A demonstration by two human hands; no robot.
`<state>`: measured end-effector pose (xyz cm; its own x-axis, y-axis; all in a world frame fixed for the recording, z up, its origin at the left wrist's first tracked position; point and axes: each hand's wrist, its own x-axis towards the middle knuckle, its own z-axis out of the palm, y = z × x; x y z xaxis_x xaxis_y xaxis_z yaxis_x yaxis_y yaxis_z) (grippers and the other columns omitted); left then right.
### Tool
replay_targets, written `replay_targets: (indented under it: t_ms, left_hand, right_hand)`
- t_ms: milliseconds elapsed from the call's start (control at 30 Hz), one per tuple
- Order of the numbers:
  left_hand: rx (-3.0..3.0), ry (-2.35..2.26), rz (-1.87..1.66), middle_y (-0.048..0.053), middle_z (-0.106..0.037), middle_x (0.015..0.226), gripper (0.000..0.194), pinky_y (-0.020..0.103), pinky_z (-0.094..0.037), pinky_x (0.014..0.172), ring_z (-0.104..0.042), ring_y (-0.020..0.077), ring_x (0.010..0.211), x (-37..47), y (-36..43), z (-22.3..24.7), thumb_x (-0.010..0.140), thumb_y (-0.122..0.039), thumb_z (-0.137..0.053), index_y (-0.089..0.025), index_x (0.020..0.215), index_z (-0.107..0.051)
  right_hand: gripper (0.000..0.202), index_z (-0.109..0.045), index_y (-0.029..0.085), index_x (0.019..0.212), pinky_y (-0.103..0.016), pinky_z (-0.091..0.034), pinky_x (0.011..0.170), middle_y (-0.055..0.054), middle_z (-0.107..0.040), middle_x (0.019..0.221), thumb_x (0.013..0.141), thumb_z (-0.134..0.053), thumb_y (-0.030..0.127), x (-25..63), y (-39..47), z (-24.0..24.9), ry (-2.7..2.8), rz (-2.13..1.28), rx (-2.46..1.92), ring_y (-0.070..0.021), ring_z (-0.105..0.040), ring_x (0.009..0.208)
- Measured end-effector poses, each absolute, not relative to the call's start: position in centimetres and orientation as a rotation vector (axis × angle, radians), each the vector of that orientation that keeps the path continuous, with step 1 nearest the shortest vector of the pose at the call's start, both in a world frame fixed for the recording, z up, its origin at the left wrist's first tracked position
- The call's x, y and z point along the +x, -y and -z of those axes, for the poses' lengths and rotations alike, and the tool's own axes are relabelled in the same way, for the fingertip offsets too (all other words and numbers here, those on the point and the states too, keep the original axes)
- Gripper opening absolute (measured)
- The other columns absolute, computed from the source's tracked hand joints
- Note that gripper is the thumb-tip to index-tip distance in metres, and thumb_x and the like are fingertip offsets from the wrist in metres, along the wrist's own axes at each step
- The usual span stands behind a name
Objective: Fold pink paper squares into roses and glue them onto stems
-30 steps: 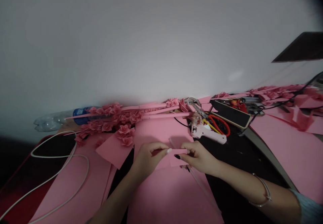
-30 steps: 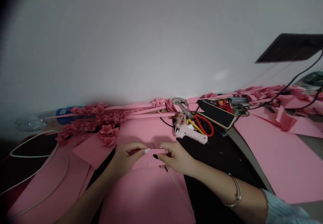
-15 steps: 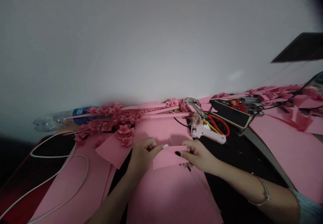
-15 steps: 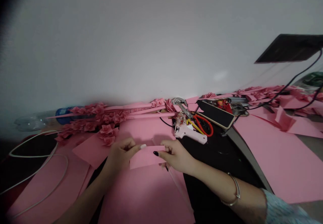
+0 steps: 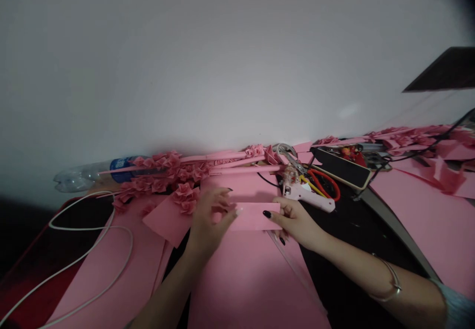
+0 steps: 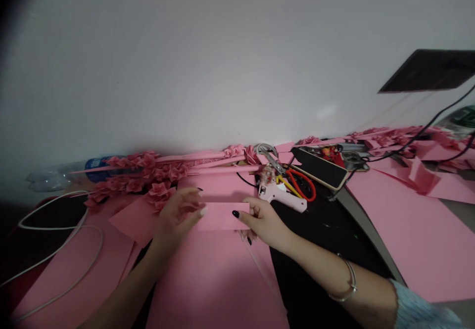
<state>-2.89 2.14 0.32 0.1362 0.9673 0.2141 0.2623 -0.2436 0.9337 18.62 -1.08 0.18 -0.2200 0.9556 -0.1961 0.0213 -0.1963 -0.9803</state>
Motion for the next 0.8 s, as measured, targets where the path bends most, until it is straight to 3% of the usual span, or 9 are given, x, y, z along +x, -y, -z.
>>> replay_targets:
  t_ms: [100,167,467,633,800]
  left_hand:
    - [1.9,-1.081,-1.027,0.009,-0.059,0.12,0.052,0.042,-0.045,0.098,-0.056,0.0261,0.113,-2.7,-2.0,-0.7,0.069,-0.024,-0.077,-0.024,0.117,-0.056]
    - [1.968,-1.059,-0.92,0.009,-0.059,0.125,0.057,0.045,-0.041,0.103,-0.052,0.0286,0.12,-2.6,-1.9,-1.0,0.066,-0.021,-0.08,-0.025,0.118,-0.057]
    - [1.94,-1.112,-0.79,0.009,-0.063,0.122,0.053,0.04,-0.043,0.101,-0.056,0.0259,0.117,-2.5,-1.9,-1.4,0.069,-0.017,-0.077,-0.021,0.118,-0.059]
    - [1.911,-1.128,-0.845,0.009,-0.064,0.121,0.049,0.041,-0.045,0.098,-0.058,0.0257,0.113,-2.6,-1.9,-1.1,0.071,-0.022,-0.076,-0.022,0.116,-0.059]
    - [1.895,-1.116,-0.862,0.01,-0.064,0.121,0.049,0.043,-0.044,0.099,-0.057,0.0266,0.114,-2.7,-1.9,-1.0,0.07,-0.025,-0.077,-0.021,0.116,-0.059]
  right_hand:
    - [0.03,-0.052,0.016,0.076,-0.014,-0.036,0.029,0.005,-0.06,0.048,0.081,-0.066,0.042,18.6,1.0,-0.4,1.208,-1.54,-1.21,-0.0044,-0.045,0.03]
    - [0.03,-0.052,0.017,0.078,-0.014,-0.036,0.029,0.006,-0.059,0.049,0.081,-0.067,0.043,18.5,1.0,-0.6,1.177,-1.56,-1.193,-0.0045,-0.045,0.029]
    - [0.032,-0.053,0.016,0.095,-0.015,-0.041,0.033,0.003,-0.064,0.054,0.084,-0.064,0.043,18.7,0.8,-0.4,1.189,-1.592,-1.095,-0.0071,-0.053,0.034]
    - [0.048,-0.049,0.017,0.098,-0.019,-0.046,0.038,0.0,-0.067,0.06,0.071,-0.076,0.046,18.7,1.0,-0.4,1.214,-1.637,-1.007,-0.0113,-0.06,0.041]
    - [0.042,-0.049,0.017,0.095,-0.02,-0.049,0.04,0.001,-0.067,0.061,0.07,-0.077,0.036,18.5,1.1,-0.7,1.221,-1.653,-1.097,-0.0122,-0.062,0.044]
